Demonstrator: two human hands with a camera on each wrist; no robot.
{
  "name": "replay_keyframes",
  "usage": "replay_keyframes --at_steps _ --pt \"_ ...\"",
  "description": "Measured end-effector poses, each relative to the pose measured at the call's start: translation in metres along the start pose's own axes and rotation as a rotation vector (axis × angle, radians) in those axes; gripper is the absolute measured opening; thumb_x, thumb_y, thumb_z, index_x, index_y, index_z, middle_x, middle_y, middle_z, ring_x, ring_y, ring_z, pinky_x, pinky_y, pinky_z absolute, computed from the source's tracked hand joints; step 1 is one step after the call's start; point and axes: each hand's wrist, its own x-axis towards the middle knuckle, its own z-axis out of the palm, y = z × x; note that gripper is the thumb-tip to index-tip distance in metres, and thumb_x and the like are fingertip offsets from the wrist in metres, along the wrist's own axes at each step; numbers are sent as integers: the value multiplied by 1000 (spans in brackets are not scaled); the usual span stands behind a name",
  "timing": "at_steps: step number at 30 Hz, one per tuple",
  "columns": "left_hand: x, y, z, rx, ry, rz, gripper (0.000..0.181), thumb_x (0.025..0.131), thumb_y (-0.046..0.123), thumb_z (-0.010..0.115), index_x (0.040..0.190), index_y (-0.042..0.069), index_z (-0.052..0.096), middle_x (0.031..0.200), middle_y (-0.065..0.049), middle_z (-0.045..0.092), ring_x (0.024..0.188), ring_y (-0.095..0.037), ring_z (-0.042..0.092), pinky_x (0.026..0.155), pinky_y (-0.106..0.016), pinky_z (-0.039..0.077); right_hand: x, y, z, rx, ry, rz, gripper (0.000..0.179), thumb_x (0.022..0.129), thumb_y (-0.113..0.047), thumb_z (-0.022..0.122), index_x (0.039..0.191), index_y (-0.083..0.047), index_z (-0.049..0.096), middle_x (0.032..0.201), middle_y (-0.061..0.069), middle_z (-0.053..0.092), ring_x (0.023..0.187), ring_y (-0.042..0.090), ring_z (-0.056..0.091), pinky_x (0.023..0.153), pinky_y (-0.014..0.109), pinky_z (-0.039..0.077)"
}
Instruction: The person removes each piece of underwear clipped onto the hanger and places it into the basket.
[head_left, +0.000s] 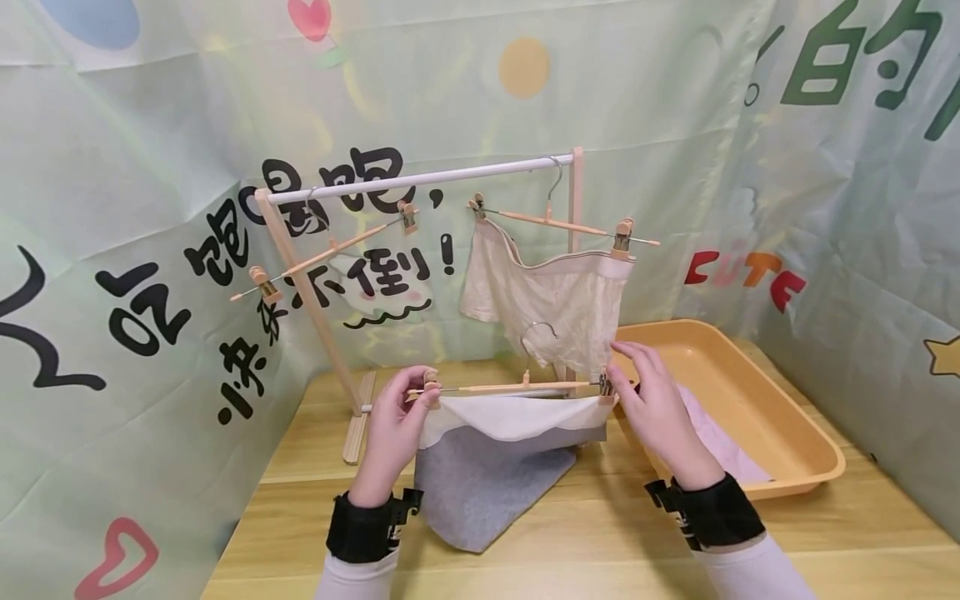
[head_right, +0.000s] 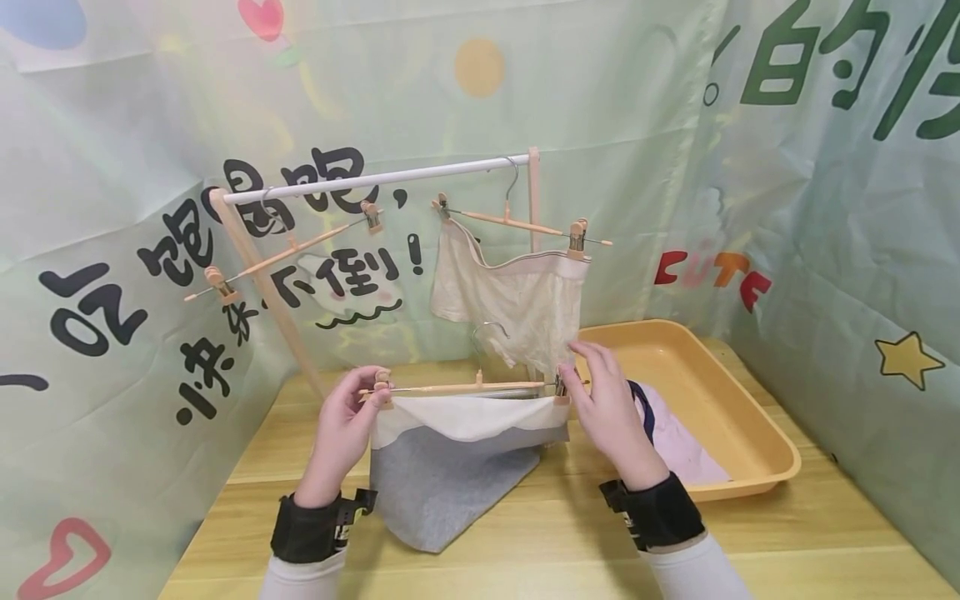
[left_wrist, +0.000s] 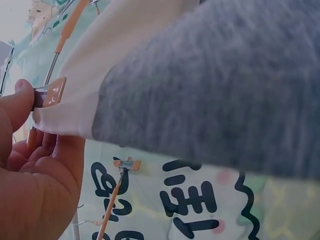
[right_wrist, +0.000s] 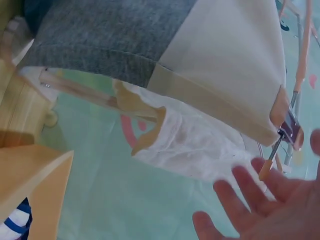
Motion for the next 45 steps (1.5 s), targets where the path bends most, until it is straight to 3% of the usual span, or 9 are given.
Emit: replay_keyframes --at_steps 4,8,15,19,24,31,36,45 --pt "-1 0 -2 -4 -10 -28 22 89 2 61 109 -7 59 96 -23 64 88 -16 59 70 -17 51 -1 0 -3 47 -91 15 48 99 -36 46 136 -5 48 131 21 53 119 34 46 84 57 46" --pt "0 0 -6 -6 -5 -40 23 89 2 61 110 -7 58 96 -23 64 88 -15 59 69 -16 50 -1 -1 -5 108 -146 36 45 98 -35 49 134 -7 51 119 17 61 106 26 52 75 45 46" --pt "1 0 -9 -21 -11 -17 24 88 -1 61 109 -11 57 95 -24 63 86 -12 59 68 -15 51 -1 -3 -6 191 -194 60 44 97 -31 53 133 -7 51 112 16 65 99 23 57 78 44 49" --pt "1 1 -8 -21 -19 -20 23 89 -1 60 110 -11 57 96 -25 63 86 -12 58 69 -15 51 0 -4 -6 209 -213 70 42 96 -30 56 130 -5 55 112 17 64 94 22 58 73 36 52" --pt "2 1 -9 31 -32 -40 23 90 0 59 111 -10 57 97 -22 63 87 -15 58 69 -16 51 0 -6 -8 207 -214 75 36 95 -29 58 120 -4 60 109 16 66 85 19 60 68 29 51" --pt "4 -36 -11 50 -38 -87 25 93 9 58 116 1 59 102 -19 64 90 -20 59 71 -24 54 -2 -13 -13 208 -190 63 33 92 -29 61 117 -8 63 102 12 69 78 18 59 63 27 50" --pt "4 -42 -12 91 -59 -106 25 95 17 57 116 5 60 101 -15 66 89 -19 60 74 -34 55 -4 -21 -14 200 -121 27 28 90 -24 64 113 -8 65 93 10 70 74 15 59 58 24 49" --pt "0 -45 -15 248 -166 -183 28 97 17 53 122 5 57 110 -14 65 99 -23 59 83 -50 53 -9 -33 -16 156 -46 -29 27 84 -21 70 109 -10 68 88 7 70 77 7 61 65 19 50"
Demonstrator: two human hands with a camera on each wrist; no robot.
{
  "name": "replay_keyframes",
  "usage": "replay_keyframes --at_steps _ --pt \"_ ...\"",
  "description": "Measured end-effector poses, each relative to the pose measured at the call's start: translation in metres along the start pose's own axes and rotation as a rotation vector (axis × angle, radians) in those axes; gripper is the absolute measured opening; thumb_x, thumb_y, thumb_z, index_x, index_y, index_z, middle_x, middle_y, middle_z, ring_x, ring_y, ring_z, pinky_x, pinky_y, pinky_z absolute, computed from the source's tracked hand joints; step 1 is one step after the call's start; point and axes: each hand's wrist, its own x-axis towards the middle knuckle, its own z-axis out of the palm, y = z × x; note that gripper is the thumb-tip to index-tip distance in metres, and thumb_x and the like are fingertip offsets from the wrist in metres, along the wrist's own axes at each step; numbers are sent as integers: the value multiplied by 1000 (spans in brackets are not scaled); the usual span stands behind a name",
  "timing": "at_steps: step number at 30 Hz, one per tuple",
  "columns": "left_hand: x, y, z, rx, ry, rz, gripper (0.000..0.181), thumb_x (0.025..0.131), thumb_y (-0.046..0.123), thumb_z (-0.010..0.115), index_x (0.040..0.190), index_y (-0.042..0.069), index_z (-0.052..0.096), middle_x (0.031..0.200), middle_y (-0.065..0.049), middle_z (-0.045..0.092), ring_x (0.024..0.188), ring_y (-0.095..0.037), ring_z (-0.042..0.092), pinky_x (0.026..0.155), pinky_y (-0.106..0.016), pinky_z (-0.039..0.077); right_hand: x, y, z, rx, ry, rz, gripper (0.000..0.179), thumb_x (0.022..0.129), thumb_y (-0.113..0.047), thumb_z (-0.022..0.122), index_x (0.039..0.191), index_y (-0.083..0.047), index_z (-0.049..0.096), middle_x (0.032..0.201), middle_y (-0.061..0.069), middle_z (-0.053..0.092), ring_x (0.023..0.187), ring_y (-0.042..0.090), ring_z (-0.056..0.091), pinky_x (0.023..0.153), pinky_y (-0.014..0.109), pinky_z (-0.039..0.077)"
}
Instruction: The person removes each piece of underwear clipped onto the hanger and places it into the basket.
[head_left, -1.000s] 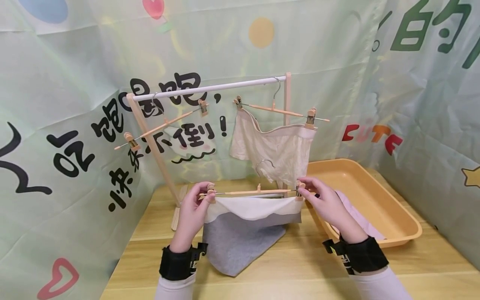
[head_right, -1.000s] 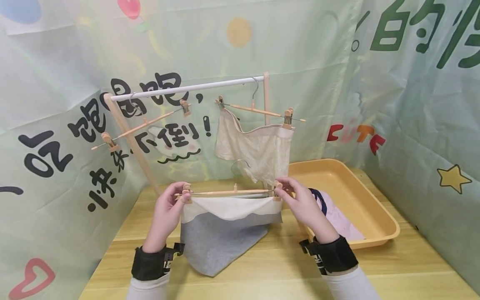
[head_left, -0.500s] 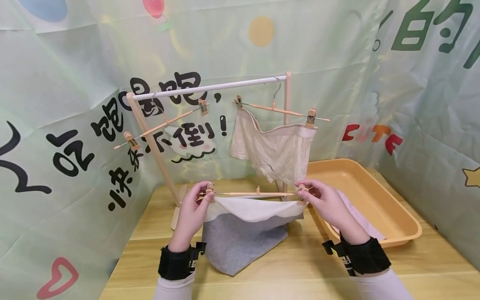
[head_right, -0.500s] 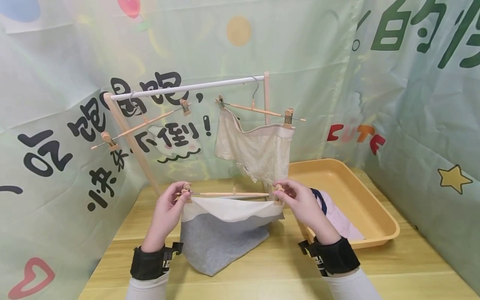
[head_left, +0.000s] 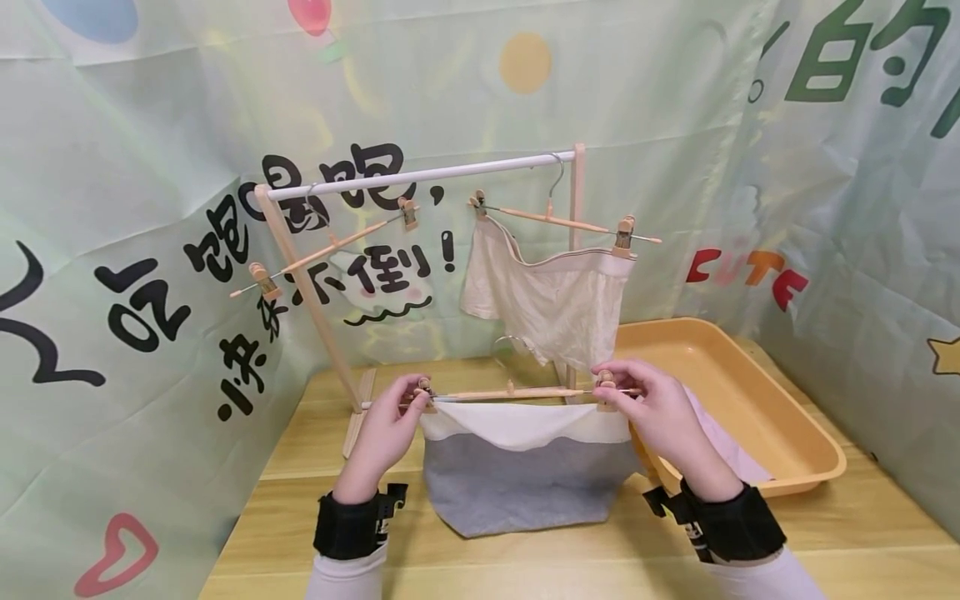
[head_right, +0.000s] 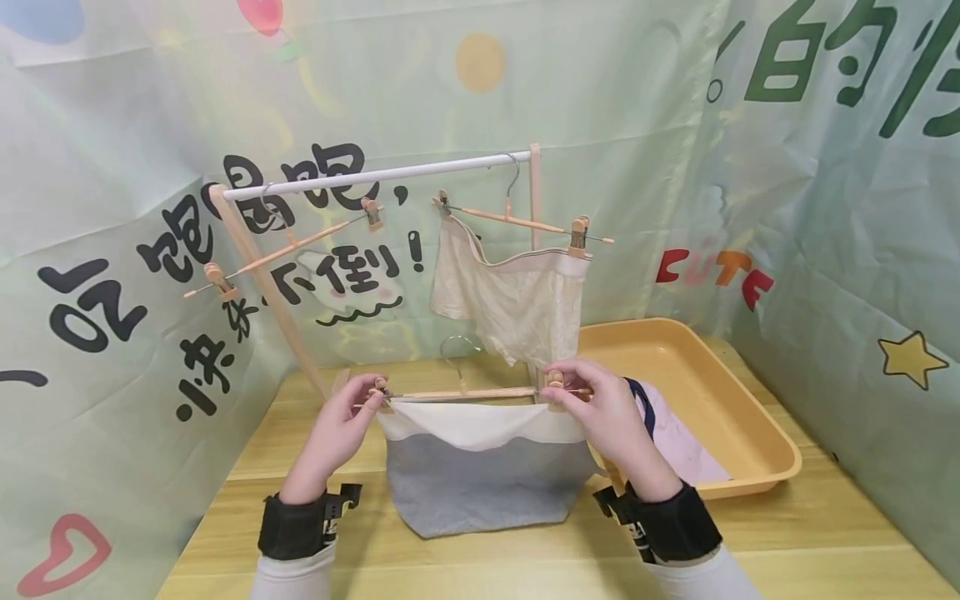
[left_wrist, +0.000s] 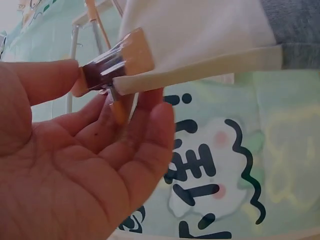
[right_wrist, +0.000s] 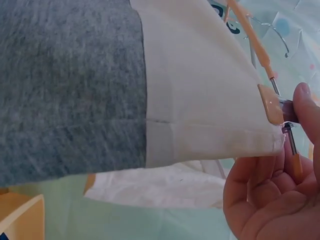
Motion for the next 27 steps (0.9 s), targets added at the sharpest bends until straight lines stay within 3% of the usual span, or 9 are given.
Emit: replay_keyframes --at_steps 9,12,17,19,22,27 --pt "-1 2 0 110 -60 -49 36 99 20 50 132 6 51 125 -16 61 114 -28 54 91 -53 50 -4 -8 4 -77 60 -81 26 80 -17 75 104 -10 69 88 4 70 76 8 61 67 21 51" --pt "-2 2 2 165 -53 -56 41 98 24 51 135 6 49 127 -16 59 112 -27 54 89 -52 51 -4 -8 6 -97 77 -96 24 79 -18 75 102 -11 70 86 3 70 74 8 61 66 23 51" --pt "-3 5 6 240 -13 -40 52 96 31 54 139 4 44 138 -19 49 126 -33 41 104 -56 38 -5 -9 8 -120 86 -113 24 79 -17 76 100 -11 69 82 1 68 72 8 61 63 29 52" --pt "-4 6 8 244 11 -18 53 96 31 55 139 3 44 142 -20 46 133 -34 32 110 -57 29 -5 -9 8 -128 80 -116 25 78 -17 76 101 -10 69 82 1 68 72 8 61 64 32 53" --pt "-4 7 10 223 53 33 53 93 30 60 136 3 48 140 -19 47 133 -33 30 111 -57 27 -6 -10 9 -127 68 -119 26 78 -18 76 102 -8 69 85 1 68 75 8 62 66 38 56" --pt "-2 11 19 166 111 208 48 88 27 68 128 3 56 132 -14 53 131 -28 34 109 -55 31 -6 -11 10 -145 68 -126 27 77 -19 77 101 -10 70 86 -2 67 76 7 61 66 38 56"
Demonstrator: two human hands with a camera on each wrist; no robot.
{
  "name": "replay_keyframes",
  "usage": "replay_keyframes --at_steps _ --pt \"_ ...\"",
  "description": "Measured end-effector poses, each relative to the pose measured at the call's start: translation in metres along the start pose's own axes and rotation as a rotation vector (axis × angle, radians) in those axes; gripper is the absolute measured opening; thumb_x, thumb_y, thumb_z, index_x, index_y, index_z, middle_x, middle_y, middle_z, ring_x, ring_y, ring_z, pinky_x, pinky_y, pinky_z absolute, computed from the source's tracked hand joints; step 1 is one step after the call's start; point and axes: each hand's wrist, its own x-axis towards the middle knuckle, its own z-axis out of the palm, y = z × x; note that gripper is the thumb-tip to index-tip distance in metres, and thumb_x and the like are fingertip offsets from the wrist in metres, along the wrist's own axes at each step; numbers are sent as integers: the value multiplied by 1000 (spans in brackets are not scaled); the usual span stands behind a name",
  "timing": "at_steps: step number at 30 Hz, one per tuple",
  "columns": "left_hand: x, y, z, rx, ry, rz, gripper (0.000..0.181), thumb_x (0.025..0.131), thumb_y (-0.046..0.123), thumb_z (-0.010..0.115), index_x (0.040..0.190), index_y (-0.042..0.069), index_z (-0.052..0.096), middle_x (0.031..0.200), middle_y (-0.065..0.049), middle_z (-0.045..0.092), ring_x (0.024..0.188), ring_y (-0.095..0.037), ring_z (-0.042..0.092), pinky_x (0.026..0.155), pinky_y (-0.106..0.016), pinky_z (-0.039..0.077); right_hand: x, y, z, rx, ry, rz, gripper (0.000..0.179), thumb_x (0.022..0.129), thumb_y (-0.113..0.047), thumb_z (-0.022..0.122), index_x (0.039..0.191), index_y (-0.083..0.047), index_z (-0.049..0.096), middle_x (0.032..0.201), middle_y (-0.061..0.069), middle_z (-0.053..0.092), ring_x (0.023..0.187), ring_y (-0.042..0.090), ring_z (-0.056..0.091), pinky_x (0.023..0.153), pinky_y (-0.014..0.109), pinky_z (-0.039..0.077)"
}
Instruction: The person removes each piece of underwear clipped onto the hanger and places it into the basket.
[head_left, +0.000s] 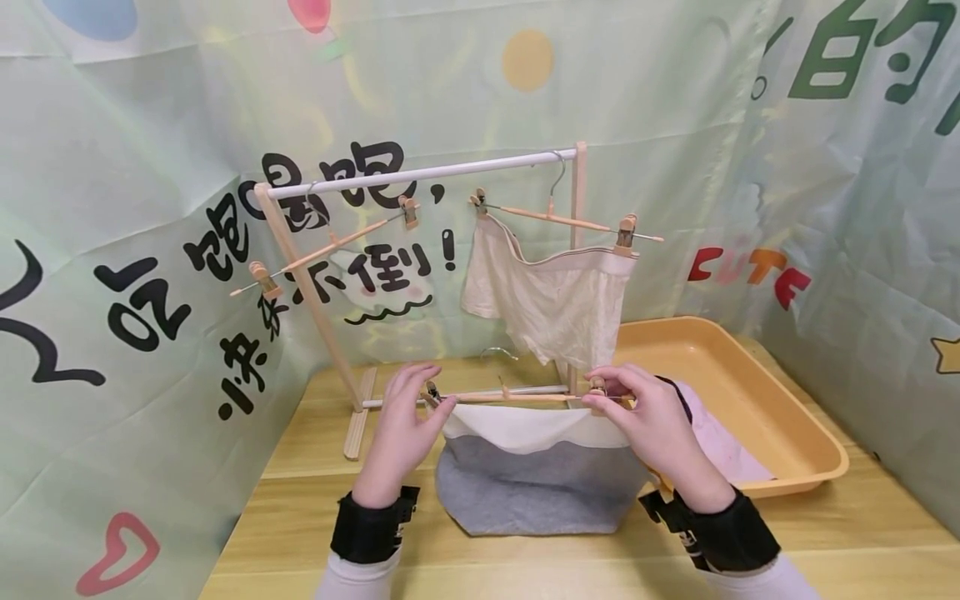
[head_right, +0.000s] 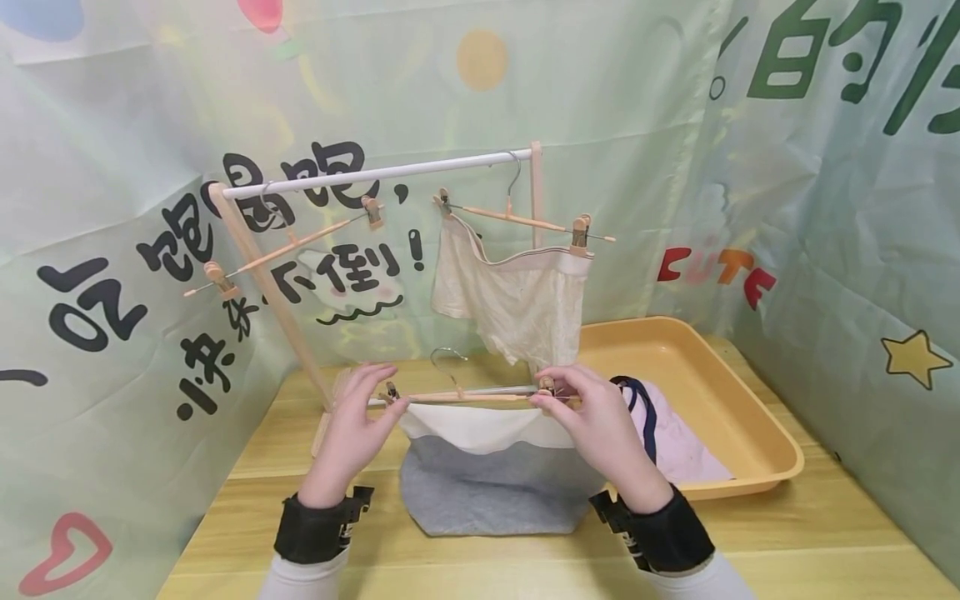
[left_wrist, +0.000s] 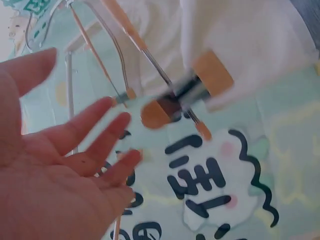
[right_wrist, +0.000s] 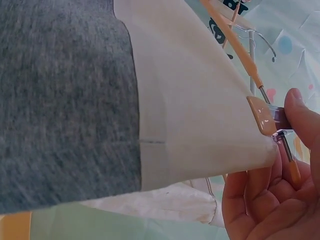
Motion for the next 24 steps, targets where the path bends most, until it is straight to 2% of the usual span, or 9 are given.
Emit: replay_keyframes --at_steps 2,5,7,13,19,24 --pt "0 4 4 -32 6 69 47 86 27 69 126 4 57 129 -13 55 129 -26 37 108 -54 34 -1 0 1 -8 0 -5 28 76 -20 78 101 -11 70 85 -3 67 76 7 60 67 37 56" --pt "-1 12 12 -62 -15 119 48 85 30 70 126 7 58 127 -11 57 125 -22 42 105 -52 38 -2 -1 2 -17 -2 -15 28 76 -20 78 101 -12 70 85 -4 66 77 6 60 67 36 57" --pt "-3 18 16 -80 -42 108 50 85 32 70 127 9 57 128 -10 57 123 -20 44 103 -50 41 -2 -2 3 -12 -7 -19 27 76 -20 78 101 -13 70 86 -4 66 78 6 59 67 36 57" --pt "-8 27 33 -130 -111 18 47 87 38 66 127 14 57 128 -5 59 120 -14 48 100 -46 45 -4 -7 8 29 -18 -54 26 77 -20 77 101 -17 69 86 -6 65 78 6 58 66 35 57" --pt "-11 24 47 -131 -140 0 37 90 37 62 120 15 62 122 -3 64 116 -11 52 94 -41 50 -7 -12 12 21 -23 -90 25 78 -21 77 101 -19 69 86 -7 64 79 6 58 66 35 57" --pt "-11 24 50 -119 -145 5 26 91 29 62 111 14 66 115 -2 66 107 -11 57 88 -37 53 -8 -15 12 16 -22 -98 25 78 -21 77 102 -22 69 85 -8 63 77 5 57 61 32 55"
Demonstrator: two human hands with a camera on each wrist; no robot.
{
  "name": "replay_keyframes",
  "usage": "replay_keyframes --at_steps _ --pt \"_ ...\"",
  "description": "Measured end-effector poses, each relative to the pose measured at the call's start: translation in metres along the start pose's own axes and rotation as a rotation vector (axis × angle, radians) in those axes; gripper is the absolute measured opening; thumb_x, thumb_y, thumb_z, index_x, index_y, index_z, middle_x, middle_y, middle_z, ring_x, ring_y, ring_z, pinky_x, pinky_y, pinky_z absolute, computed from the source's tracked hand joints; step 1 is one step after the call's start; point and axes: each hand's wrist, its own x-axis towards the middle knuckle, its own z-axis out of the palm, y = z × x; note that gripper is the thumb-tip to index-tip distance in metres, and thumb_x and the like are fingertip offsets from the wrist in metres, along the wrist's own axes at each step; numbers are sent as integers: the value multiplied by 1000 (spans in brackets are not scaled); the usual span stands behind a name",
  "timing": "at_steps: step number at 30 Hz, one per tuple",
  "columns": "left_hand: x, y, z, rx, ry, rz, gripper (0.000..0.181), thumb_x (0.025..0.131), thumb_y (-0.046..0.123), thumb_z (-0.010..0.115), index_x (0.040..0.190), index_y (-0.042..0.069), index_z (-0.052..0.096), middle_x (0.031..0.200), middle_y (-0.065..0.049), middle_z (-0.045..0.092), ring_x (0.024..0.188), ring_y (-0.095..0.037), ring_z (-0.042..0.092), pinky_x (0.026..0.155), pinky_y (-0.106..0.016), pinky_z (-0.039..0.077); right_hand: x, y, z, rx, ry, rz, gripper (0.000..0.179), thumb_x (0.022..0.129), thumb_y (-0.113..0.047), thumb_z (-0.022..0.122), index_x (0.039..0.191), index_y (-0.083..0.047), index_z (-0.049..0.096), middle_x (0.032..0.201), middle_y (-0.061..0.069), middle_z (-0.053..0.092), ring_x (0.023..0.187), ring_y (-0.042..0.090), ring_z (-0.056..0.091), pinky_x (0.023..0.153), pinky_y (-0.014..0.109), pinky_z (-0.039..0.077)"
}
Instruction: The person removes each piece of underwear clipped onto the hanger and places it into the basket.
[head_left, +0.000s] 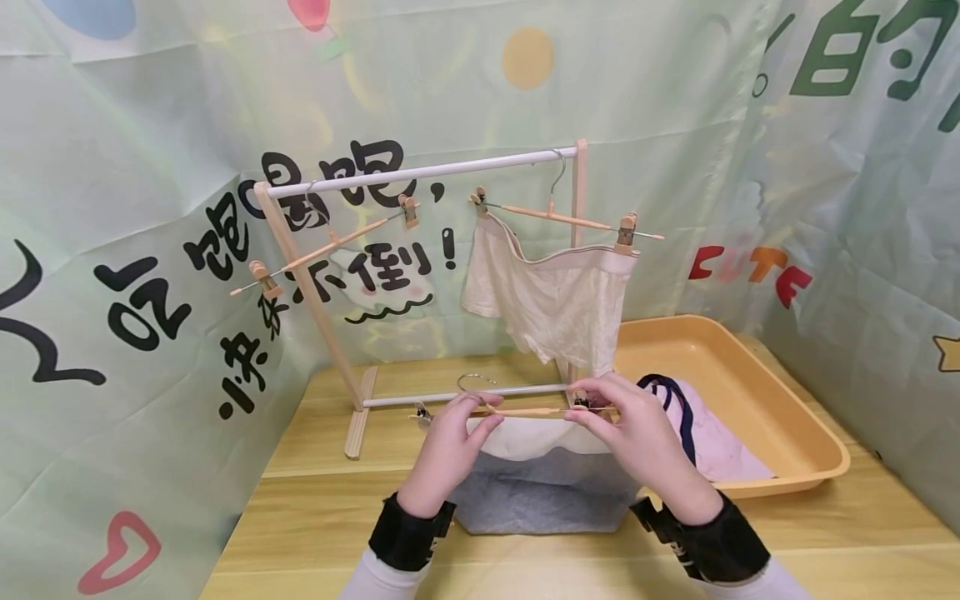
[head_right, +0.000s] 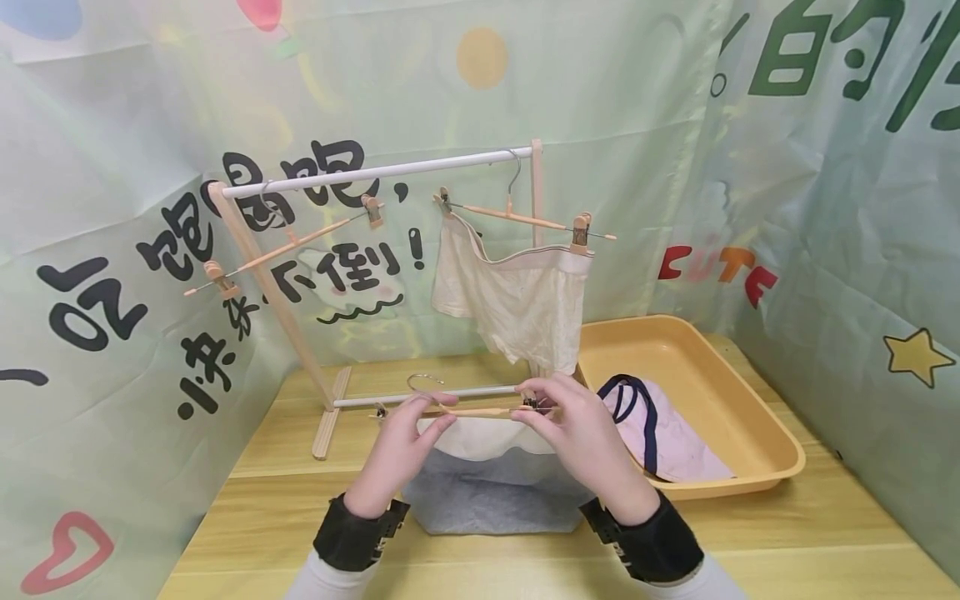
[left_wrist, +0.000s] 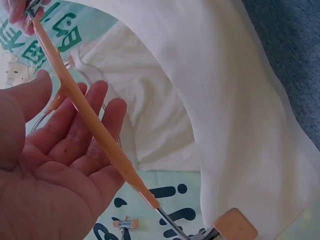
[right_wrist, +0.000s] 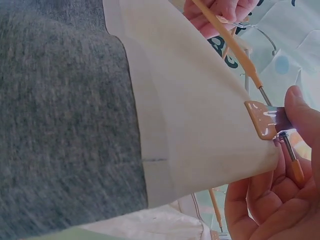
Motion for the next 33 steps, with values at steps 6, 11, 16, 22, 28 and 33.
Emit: replay_keyframes --at_steps 6,11,16,22,28,33 --pt "1 0 0 12 -31 -4 20 90 25 64 105 13 68 108 -1 68 98 -9 59 84 -36 54 0 -2 0 -7 3 -24 25 78 -22 77 101 -22 69 84 -8 62 76 5 55 56 30 50" --pt "0 1 0 23 -29 7 15 90 24 63 99 14 69 100 -1 69 92 -9 59 79 -35 55 0 -1 1 -10 -5 -30 26 77 -23 77 102 -22 69 84 -8 62 76 4 54 56 31 50" --pt "0 1 -1 16 -39 -14 14 90 23 62 97 13 69 95 -1 69 86 -8 58 74 -34 54 0 0 2 9 -24 -39 29 77 -23 77 104 -21 69 86 -8 63 78 3 57 60 32 53" --pt "0 0 -2 24 -49 -32 13 90 22 63 95 12 69 94 -2 69 84 -9 58 74 -35 54 -1 -1 4 -32 -30 -71 34 78 -24 77 110 -19 68 89 -8 64 80 4 57 64 33 53" --pt "-1 0 -2 50 -51 -19 14 91 22 62 96 10 68 94 -3 68 84 -11 57 74 -36 54 -2 -4 3 -108 -40 -68 31 79 -28 76 107 -19 68 91 -7 64 82 6 58 65 35 54" --pt "-1 0 -2 74 -46 0 15 91 22 62 95 10 68 93 -3 69 82 -11 57 73 -36 53 -3 -6 2 -133 -53 -32 24 80 -28 75 101 -20 67 92 -7 63 80 7 59 62 35 54"
